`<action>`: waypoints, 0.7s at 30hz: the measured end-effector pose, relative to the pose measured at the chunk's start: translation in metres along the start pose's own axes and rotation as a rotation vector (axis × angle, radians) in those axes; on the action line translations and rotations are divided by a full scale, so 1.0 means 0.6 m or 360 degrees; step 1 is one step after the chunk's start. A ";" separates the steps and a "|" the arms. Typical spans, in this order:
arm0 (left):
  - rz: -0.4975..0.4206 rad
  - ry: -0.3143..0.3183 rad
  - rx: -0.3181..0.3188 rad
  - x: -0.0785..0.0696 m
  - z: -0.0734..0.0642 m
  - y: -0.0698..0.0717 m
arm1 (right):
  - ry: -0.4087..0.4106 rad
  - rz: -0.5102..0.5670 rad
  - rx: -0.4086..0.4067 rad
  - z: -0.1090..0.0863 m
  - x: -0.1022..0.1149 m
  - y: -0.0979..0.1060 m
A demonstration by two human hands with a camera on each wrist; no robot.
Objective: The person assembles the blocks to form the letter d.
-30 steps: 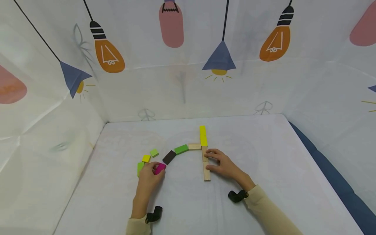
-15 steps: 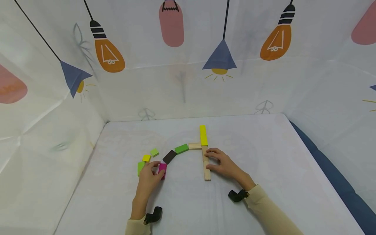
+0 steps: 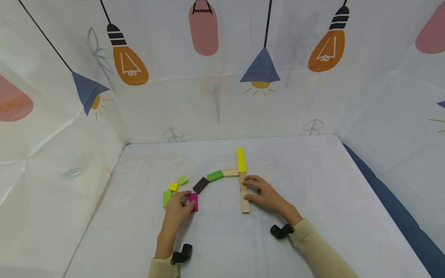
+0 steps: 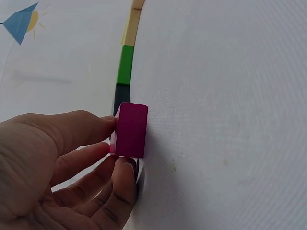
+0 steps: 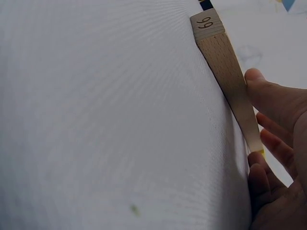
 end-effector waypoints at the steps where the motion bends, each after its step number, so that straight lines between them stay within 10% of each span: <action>1: 0.0000 -0.0001 0.0001 0.000 0.000 0.000 | 0.0010 -0.0008 -0.0001 0.000 0.002 0.000; 21: 0.0008 0.0017 0.0027 -0.001 -0.001 0.000 | 0.0025 0.0006 -0.0002 -0.002 0.006 0.001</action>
Point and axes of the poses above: each hand's wrist, its own z-axis towards the middle knuckle, its own y-axis out of the back of the hand, x = y × z, the point moved 8 cm from there along z, towards the middle knuckle, and after that the axes turned 14 degrees about z, right-handed, at the moved point
